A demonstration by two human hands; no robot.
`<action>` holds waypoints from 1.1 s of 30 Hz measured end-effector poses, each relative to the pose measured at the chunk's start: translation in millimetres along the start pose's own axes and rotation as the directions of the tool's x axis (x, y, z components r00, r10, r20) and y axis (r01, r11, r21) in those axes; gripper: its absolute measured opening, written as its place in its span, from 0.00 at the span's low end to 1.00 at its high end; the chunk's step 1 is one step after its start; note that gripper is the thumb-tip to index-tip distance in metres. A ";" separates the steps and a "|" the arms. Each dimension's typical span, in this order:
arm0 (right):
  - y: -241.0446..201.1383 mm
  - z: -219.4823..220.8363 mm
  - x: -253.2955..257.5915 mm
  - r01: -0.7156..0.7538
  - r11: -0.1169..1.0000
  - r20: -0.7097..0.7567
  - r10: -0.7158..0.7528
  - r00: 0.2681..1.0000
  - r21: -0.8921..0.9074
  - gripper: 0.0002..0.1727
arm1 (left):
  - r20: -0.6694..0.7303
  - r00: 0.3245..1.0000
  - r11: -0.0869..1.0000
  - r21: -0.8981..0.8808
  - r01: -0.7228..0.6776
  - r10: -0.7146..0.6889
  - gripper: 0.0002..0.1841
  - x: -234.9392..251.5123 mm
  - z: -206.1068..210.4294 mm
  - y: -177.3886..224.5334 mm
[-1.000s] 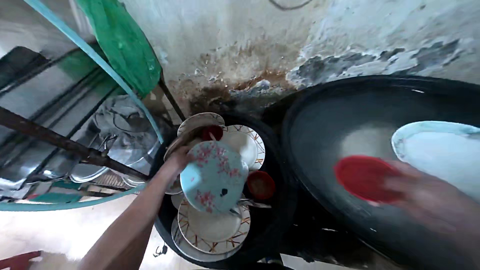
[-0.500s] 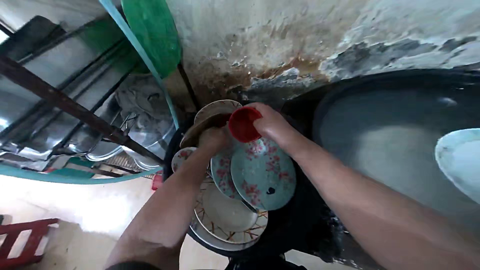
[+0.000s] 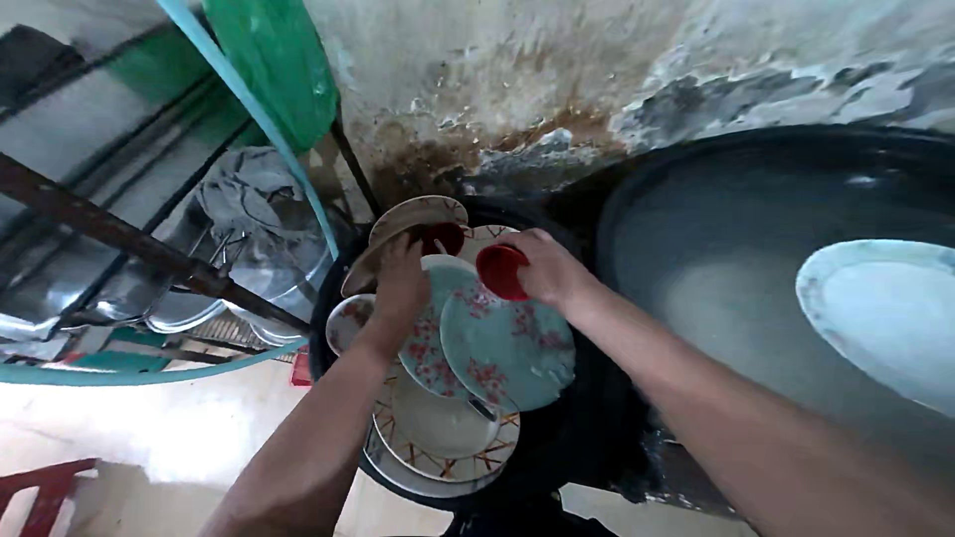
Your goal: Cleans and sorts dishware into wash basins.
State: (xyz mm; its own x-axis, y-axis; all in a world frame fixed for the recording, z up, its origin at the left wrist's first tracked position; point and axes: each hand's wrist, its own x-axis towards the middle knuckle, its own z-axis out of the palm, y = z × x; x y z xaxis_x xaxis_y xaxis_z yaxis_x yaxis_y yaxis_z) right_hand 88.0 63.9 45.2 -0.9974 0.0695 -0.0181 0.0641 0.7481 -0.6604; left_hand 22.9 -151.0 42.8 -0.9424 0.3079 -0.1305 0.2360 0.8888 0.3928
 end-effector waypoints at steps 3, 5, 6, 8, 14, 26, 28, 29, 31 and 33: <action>-6.1 -15.4 -16.4 0.139 0.990 -0.054 -0.141 0.989 -0.039 0.30 | 0.048 0.993 0.991 0.065 -0.115 0.112 0.22 -17.3 24.4 21.3; 8.0 -33.9 -33.3 0.216 0.970 -0.173 -0.232 0.957 -0.110 0.30 | 0.175 0.984 1.000 -0.004 -0.022 0.022 0.22 -25.7 42.9 28.1; 19.8 -47.1 -45.0 0.210 0.967 -0.208 -0.238 0.949 -0.146 0.30 | 0.209 0.978 0.999 -0.033 0.028 -0.020 0.23 -26.7 48.7 30.1; 52.8 -74.1 -74.0 0.106 0.970 -0.247 -0.161 0.956 -0.220 0.30 | 0.222 0.974 0.995 -0.076 0.069 -0.050 0.24 -22.1 52.9 32.0; 175.3 -97.1 -150.6 -0.215 0.928 -0.319 0.114 0.941 -0.304 0.29 | 0.341 0.924 0.878 -0.372 0.301 -0.172 0.26 -0.5 46.2 27.2; 116.7 -112.4 -120.3 -0.506 0.556 -0.033 0.694 0.719 0.660 0.32 | 0.362 0.929 0.940 -0.338 0.051 0.079 0.25 3.0 -23.9 89.9; 75.0 -111.1 -97.1 -0.423 0.659 -0.070 0.585 0.808 0.622 0.32 | 0.397 0.907 0.976 -0.208 -0.059 0.140 0.25 5.7 -23.3 105.8; 53.3 -108.9 -85.1 -0.372 0.740 -0.103 0.508 0.855 0.559 0.32 | 0.409 0.898 0.982 -0.157 -0.106 0.162 0.25 8.2 -18.8 111.3; 15.4 -103.0 -62.8 -0.201 0.908 -0.184 0.283 0.941 0.367 0.32 | 0.444 0.878 0.983 -0.107 -0.147 0.179 0.23 11.8 -9.1 120.6; -9.5 -95.4 -42.2 0.067 0.990 -0.267 -0.031 0.963 0.126 0.31 | 0.468 0.858 0.974 -0.031 -0.223 0.211 0.21 13.2 -5.8 125.6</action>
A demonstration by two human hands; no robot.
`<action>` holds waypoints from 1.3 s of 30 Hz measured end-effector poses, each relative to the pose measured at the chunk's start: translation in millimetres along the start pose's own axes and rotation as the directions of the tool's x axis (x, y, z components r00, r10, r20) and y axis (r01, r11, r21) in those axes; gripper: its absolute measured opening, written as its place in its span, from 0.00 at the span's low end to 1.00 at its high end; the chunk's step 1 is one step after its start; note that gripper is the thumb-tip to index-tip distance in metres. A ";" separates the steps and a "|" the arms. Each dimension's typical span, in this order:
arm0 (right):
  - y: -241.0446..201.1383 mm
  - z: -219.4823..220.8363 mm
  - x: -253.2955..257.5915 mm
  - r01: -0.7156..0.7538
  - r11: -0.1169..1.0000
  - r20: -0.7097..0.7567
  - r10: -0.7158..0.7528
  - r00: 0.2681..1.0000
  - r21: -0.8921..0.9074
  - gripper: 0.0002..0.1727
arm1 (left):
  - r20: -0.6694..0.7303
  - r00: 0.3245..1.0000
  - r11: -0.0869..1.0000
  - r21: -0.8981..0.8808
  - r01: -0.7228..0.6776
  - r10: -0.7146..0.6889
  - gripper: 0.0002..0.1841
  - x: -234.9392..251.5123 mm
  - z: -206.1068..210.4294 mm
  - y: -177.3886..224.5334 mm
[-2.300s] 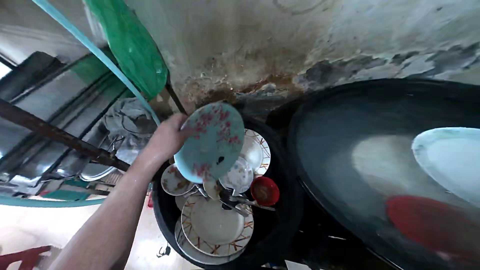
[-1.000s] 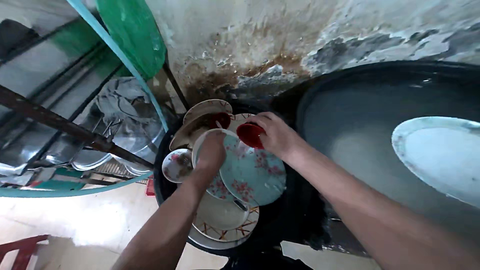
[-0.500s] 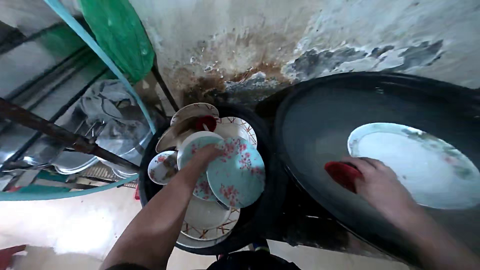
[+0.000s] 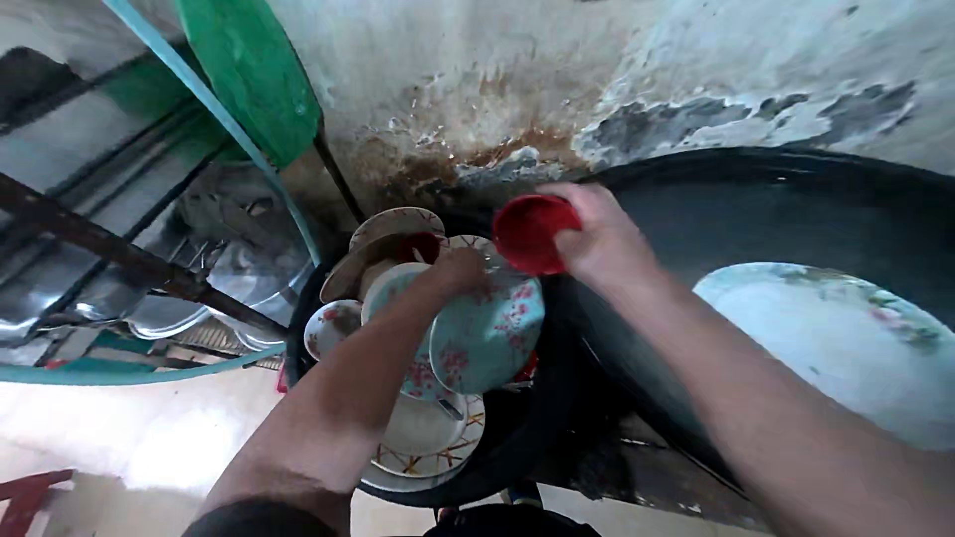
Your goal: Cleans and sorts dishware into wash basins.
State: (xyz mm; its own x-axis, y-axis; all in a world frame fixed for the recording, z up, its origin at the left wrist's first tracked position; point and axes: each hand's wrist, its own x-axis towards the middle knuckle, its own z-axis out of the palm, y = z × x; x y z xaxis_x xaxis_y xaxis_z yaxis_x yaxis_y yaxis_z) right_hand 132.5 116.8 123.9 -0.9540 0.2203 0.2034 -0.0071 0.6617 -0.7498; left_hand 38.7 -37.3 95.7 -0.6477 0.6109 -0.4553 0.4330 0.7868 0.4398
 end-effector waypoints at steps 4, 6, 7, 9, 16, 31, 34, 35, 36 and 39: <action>-2.8 6.7 12.3 0.337 0.902 -0.047 -0.361 0.931 -0.269 0.28 | -0.057 0.998 0.993 -0.117 -0.004 -0.003 0.16 -29.5 -19.1 -12.0; 19.8 -12.9 0.6 0.350 0.875 -0.074 -0.395 0.916 -0.335 0.28 | -0.161 0.987 0.976 -0.217 -0.011 -0.025 0.16 -48.1 -30.7 -37.1; 36.8 -25.8 -10.1 0.318 0.879 -0.092 -0.371 0.924 -0.355 0.27 | -0.235 0.970 0.958 -0.286 -0.017 -0.053 0.15 -55.0 -33.8 -50.9; 78.0 -50.4 -40.5 0.200 0.900 -0.119 -0.264 0.957 -0.387 0.28 | -0.370 0.915 0.882 -0.470 -0.033 -0.163 0.15 -65.1 -36.1 -66.8; 190.5 -84.6 -157.0 -0.054 0.887 -0.031 0.045 0.999 -0.459 0.30 | -0.372 0.903 0.467 -0.851 -0.241 -0.213 0.22 -14.0 -3.9 -10.0; 165.7 -103.7 -168.7 -0.114 0.961 -0.082 0.096 0.992 -0.252 0.27 | -0.484 0.874 0.958 -0.268 -0.103 -0.042 0.28 39.2 50.2 18.5; 179.1 -68.9 -154.2 0.057 0.944 0.002 -0.060 0.998 -0.324 0.28 | -0.519 0.832 0.976 -0.025 0.215 -0.197 0.27 17.1 43.7 -60.2; 184.9 -57.8 -149.9 0.094 0.919 0.021 -0.093 0.995 -0.384 0.29 | -0.490 0.822 0.945 -0.013 0.328 -0.292 0.27 5.5 41.3 -78.1; 191.2 -49.1 -145.8 0.125 0.891 0.042 -0.119 0.992 -0.437 0.30 | -0.450 0.804 0.908 -0.038 0.416 -0.387 0.26 -5.1 38.7 -92.3; 208.0 -33.7 -134.8 0.146 0.860 0.086 -0.119 0.989 -0.488 0.29 | -0.366 0.783 0.863 -0.159 0.480 -0.503 0.24 -28.1 26.2 -120.3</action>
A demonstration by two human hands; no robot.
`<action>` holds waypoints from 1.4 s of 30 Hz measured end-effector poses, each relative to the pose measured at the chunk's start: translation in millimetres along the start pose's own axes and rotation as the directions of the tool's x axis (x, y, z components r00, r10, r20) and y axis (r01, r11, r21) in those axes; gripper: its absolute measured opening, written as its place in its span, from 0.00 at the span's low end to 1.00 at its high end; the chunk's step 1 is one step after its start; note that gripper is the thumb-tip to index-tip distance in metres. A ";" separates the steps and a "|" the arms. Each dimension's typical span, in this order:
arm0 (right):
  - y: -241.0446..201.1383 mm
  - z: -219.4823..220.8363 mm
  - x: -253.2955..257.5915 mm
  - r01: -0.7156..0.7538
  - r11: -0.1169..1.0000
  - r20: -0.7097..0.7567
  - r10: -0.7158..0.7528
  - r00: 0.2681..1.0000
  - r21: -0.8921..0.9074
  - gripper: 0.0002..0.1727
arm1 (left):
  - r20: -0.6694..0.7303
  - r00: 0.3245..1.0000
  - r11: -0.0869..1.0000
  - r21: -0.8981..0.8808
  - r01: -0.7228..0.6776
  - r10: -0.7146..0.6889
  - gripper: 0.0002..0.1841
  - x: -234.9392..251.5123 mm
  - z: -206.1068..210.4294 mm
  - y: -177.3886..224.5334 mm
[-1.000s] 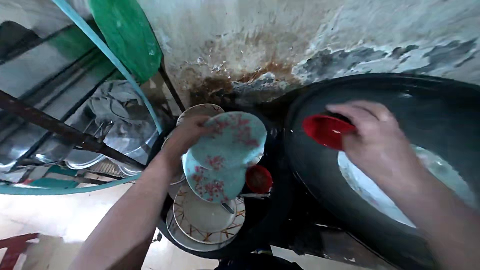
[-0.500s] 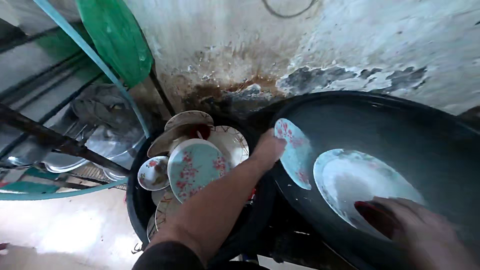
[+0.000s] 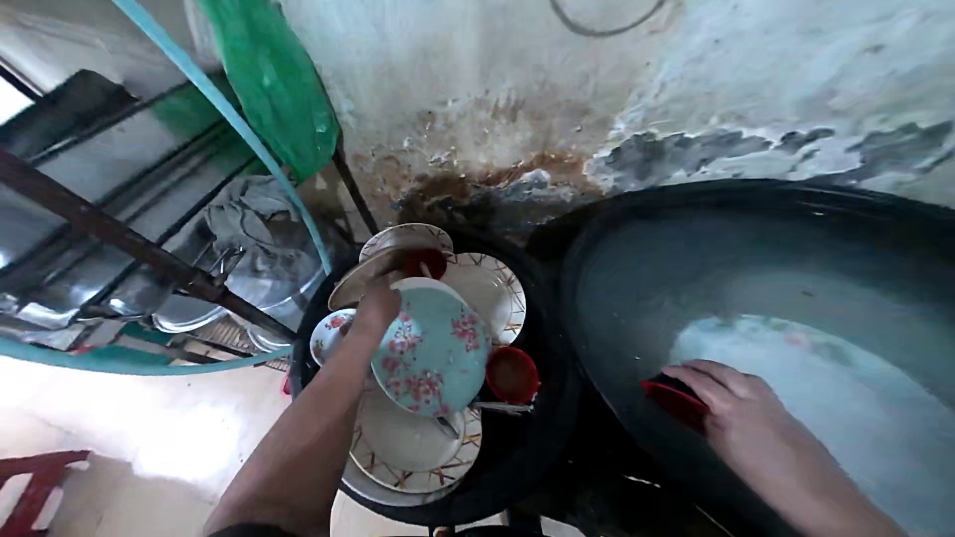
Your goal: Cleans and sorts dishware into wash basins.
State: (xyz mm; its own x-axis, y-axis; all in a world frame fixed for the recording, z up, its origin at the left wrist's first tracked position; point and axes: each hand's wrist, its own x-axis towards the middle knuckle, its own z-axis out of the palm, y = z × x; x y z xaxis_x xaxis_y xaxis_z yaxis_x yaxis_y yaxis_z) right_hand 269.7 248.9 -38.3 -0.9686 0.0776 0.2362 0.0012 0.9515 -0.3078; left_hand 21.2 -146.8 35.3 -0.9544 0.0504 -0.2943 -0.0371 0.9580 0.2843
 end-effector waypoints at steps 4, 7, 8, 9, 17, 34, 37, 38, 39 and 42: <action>13.0 -0.3 13.4 -0.412 0.885 0.340 0.328 0.882 0.216 0.31 | 0.161 0.985 0.831 -0.540 0.137 -0.057 0.23 -9.1 -17.1 -16.6; 15.7 -13.1 20.0 -0.815 0.436 0.540 0.611 0.579 0.381 0.38 | 0.286 0.958 0.575 -0.788 0.221 0.025 0.23 -19.0 -17.3 -19.3; 14.0 -19.1 20.7 -0.848 0.308 0.565 0.641 0.520 0.431 0.40 | 0.284 0.958 0.556 -0.803 0.216 0.039 0.25 -18.6 -17.4 -18.7; 13.3 -25.7 21.7 -0.851 0.221 0.580 0.648 0.493 0.476 0.40 | 0.251 0.967 0.575 -0.797 0.186 0.036 0.26 -17.6 -19.2 -16.5; -6.1 -68.0 44.3 -0.779 0.275 0.474 0.665 0.577 0.563 0.37 | -0.343 0.922 0.770 -0.534 -0.349 0.180 0.20 -59.4 -109.1 10.3; -207.3 -33.1 191.2 -0.582 0.468 0.557 0.208 0.804 0.665 0.33 | 0.225 0.974 0.736 -0.665 0.128 0.033 0.21 -42.3 -37.1 -20.4; -240.5 -15.1 219.5 -0.429 0.619 0.478 0.096 0.873 0.658 0.32 | 0.214 0.971 0.894 -0.447 0.005 0.102 0.21 -30.5 -35.1 4.0; -248.1 -10.3 226.8 -0.395 0.655 0.452 0.091 0.888 0.644 0.31 | 0.185 0.975 0.933 -0.357 -0.051 0.124 0.22 -25.6 -34.8 9.6; -252.6 -5.0 232.4 -0.376 0.673 0.428 0.098 0.899 0.637 0.31 | 0.149 0.975 0.944 -0.310 -0.115 0.168 0.22 -22.3 -35.6 13.0; -250.2 1.0 236.2 -0.460 0.578 0.458 0.161 0.874 0.674 0.32 | 0.131 0.982 0.848 -0.528 -0.050 0.140 0.20 -19.6 -35.2 2.0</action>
State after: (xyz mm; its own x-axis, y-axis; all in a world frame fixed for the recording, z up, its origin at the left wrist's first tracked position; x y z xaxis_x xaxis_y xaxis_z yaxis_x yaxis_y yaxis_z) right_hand 40.4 28.8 93.6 -0.9604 0.0848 -0.2653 0.2784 0.3139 -0.9077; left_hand 29.4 -155.8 73.8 -0.9032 0.2203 -0.3684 -0.1396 0.6609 0.7374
